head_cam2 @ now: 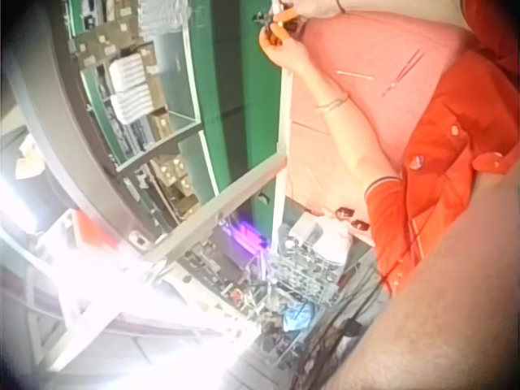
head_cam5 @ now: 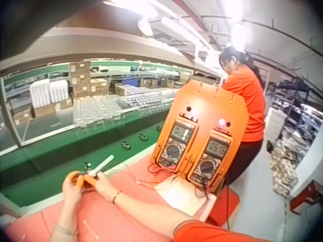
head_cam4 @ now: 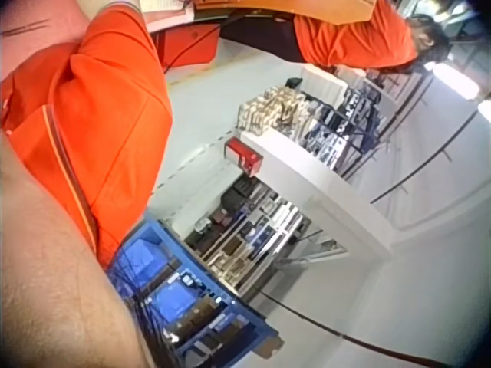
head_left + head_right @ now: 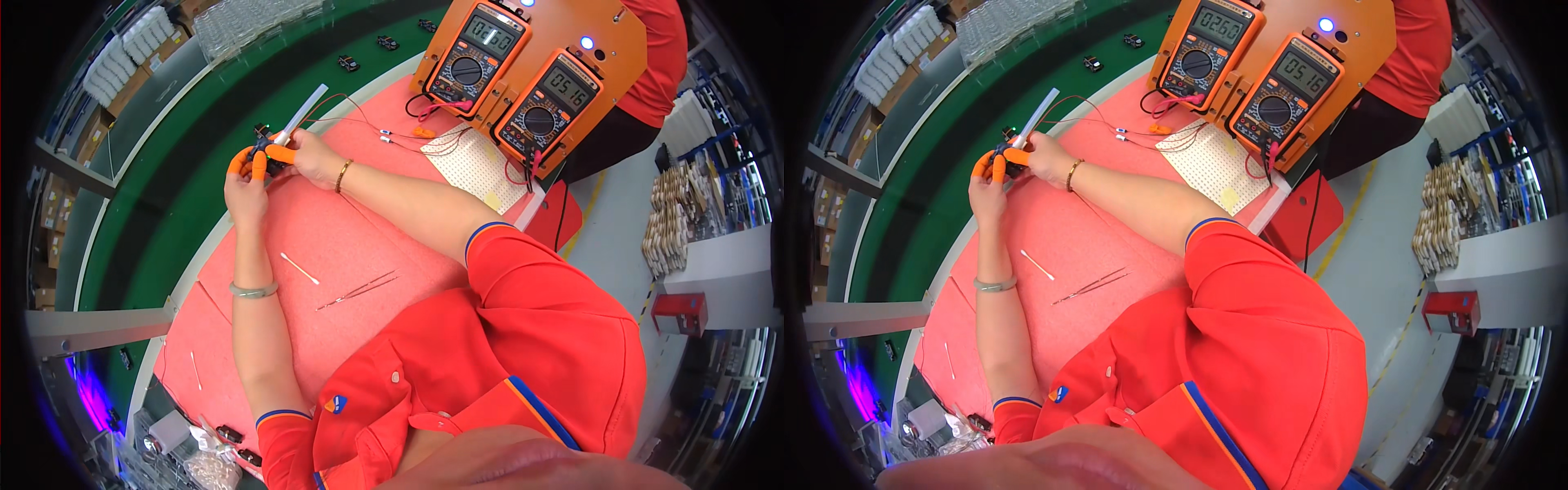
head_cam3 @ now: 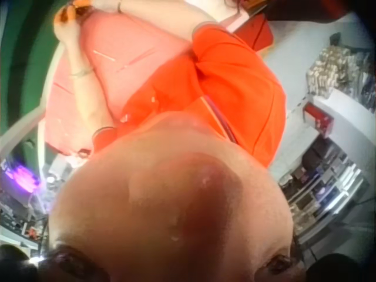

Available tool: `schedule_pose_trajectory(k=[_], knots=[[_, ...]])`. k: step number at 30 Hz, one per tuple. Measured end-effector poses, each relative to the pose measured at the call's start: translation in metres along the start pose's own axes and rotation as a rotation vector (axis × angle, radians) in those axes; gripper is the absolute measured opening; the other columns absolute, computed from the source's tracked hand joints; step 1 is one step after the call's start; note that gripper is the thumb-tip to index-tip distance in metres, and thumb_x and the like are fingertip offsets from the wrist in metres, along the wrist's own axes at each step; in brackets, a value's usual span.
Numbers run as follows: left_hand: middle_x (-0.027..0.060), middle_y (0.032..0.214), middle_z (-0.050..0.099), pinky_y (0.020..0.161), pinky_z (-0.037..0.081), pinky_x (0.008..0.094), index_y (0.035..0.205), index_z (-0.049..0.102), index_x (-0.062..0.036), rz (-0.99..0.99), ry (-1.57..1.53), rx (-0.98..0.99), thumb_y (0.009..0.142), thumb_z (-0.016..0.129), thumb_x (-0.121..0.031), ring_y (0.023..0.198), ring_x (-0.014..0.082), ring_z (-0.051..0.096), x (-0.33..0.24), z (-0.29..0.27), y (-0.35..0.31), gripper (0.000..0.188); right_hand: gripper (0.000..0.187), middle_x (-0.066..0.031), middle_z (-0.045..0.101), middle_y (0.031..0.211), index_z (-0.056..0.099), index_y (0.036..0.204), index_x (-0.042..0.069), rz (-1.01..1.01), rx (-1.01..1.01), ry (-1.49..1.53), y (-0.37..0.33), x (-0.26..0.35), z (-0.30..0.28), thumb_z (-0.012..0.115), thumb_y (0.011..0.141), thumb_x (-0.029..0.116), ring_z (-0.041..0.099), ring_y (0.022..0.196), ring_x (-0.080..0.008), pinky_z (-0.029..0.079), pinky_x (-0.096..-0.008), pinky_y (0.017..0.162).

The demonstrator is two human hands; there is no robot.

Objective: Testing electronic components using multimeters and probes at a quality control station.

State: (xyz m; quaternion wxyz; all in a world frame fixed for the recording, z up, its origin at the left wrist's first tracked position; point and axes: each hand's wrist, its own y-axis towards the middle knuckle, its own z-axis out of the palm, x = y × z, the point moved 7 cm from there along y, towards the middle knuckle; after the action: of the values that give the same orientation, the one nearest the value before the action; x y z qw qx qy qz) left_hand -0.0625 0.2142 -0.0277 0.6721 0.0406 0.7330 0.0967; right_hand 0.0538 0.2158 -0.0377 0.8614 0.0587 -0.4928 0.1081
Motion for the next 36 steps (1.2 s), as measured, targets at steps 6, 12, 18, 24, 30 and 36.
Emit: schedule_pose_trajectory(k=[6, 12, 18, 24, 30, 36], knots=[[0.0049, 0.079, 0.058, 0.060, 0.041, 0.0191, 0.098, 0.054, -0.0004, 0.033, 0.163, 0.024, 0.080, 0.054, -0.013, 0.067, 0.0091, 0.052, -0.010, 0.012, -0.005, 0.022, 0.021, -0.0088, 0.054, 0.084, 0.045, 0.099, 0.001, -0.079, -0.085, -0.171, -0.010, 0.005, -0.015, 0.050, 0.080, 0.009, 0.053, 0.079, -0.0154, 0.047, -0.0277, 0.060], [0.0056, 0.077, 0.058, 0.059, 0.041, 0.0204, 0.102, 0.051, 0.0009, 0.033, 0.242, -0.076, 0.080, 0.053, -0.017, 0.066, 0.0113, 0.053, -0.013, 0.000, -0.002, 0.029, 0.012, -0.0058, 0.055, 0.077, 0.051, 0.088, 0.001, -0.283, -0.373, -0.144, -0.021, 0.034, -0.040, 0.048, 0.081, 0.011, 0.051, 0.069, -0.0090, 0.041, -0.0216, 0.056], [0.0169, 0.103, 0.051, 0.077, 0.046, 0.0340, 0.115, 0.037, -0.0014, 0.031, -0.419, 0.199, 0.085, 0.043, -0.015, 0.087, 0.0240, 0.055, -0.041, 0.001, 0.001, 0.033, 0.012, -0.0053, 0.053, 0.082, 0.052, 0.087, -0.001, -0.056, -0.324, -0.464, -0.069, 0.048, -0.070, 0.045, 0.081, 0.008, 0.052, 0.070, -0.0115, 0.043, -0.0229, 0.059], [0.0172, 0.108, 0.048, 0.076, 0.047, 0.0344, 0.114, 0.038, -0.0015, 0.027, -0.680, 0.307, 0.085, 0.044, -0.022, 0.089, 0.0255, 0.054, -0.072, 0.009, -0.022, 0.036, 0.015, -0.0039, 0.054, 0.082, 0.052, 0.092, -0.001, 0.079, -0.282, -0.500, -0.100, 0.044, -0.077, 0.050, 0.080, 0.009, 0.050, 0.067, -0.0080, 0.041, -0.0203, 0.056], [0.0161, 0.099, 0.053, 0.073, 0.048, 0.0311, 0.112, 0.041, -0.0017, -0.044, -0.840, 0.343, 0.086, 0.042, -0.019, 0.087, 0.0237, 0.055, -0.081, 0.015, -0.026, 0.031, 0.015, -0.0022, 0.055, 0.076, 0.053, 0.090, 0.000, 0.193, -0.203, -0.973, -0.114, 0.045, -0.088, 0.055, 0.078, 0.010, 0.049, 0.064, -0.0055, 0.040, -0.0189, 0.054], [0.0054, 0.086, 0.053, 0.064, 0.047, 0.0258, 0.110, 0.043, -0.0048, -0.125, -0.442, 0.027, 0.080, 0.051, -0.013, 0.072, 0.0138, 0.054, -0.045, -0.009, 0.002, 0.032, 0.012, -0.0021, 0.056, 0.074, 0.055, 0.087, 0.000, 0.068, -0.213, -1.190, -0.139, 0.057, -0.107, 0.055, 0.078, 0.007, 0.052, 0.066, -0.0075, 0.041, -0.0192, 0.057]])
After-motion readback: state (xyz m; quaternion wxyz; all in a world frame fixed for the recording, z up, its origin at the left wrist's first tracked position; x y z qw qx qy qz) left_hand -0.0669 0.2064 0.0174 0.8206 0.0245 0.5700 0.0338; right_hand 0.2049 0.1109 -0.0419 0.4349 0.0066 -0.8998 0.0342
